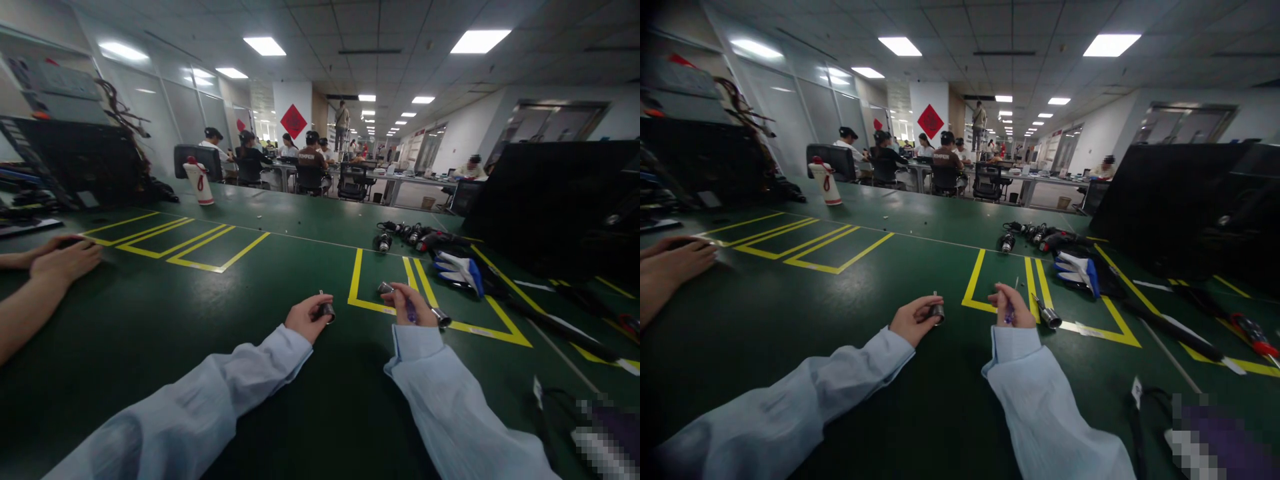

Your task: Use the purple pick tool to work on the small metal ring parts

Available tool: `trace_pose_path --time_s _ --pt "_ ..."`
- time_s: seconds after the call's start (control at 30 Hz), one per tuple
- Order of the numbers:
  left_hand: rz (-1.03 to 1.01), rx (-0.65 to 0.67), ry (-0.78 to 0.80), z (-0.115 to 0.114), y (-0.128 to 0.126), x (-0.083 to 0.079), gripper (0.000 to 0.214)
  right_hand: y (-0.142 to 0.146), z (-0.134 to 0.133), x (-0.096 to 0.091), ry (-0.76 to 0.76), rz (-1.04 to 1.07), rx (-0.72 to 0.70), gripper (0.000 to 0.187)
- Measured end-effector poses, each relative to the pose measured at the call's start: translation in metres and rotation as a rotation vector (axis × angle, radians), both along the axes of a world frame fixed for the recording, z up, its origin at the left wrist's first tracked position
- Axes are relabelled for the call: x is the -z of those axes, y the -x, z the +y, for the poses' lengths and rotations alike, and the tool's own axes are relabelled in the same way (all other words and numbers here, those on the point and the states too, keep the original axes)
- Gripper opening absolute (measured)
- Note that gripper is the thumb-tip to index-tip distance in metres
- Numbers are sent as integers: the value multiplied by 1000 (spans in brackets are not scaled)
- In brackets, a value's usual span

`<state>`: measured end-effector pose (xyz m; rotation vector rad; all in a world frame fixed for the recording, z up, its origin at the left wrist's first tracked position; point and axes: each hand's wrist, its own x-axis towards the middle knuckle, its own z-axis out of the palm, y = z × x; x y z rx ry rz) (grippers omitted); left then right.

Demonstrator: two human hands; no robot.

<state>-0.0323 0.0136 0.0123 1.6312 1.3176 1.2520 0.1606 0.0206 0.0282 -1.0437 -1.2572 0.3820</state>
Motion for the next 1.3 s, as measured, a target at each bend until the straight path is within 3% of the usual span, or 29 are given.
trace_pose_path --time_s 0.17,0.37,0.77,1.03,1.3 --pt "280 -12 -169 44 -29 8 37 -37 29 24 108 -38 191 31" --pt "436 2 -254 77 -70 6 35 -43 42 39 168 -146 272 30" --pt "676 -9 -400 91 -113 5 42 -51 58 45 305 -366 314 30" --pt "759 31 -385 94 -118 3 32 -56 76 48 398 -437 308 24" --pt "693 96 -443 93 -113 -2 29 -54 87 47 391 -344 291 29"
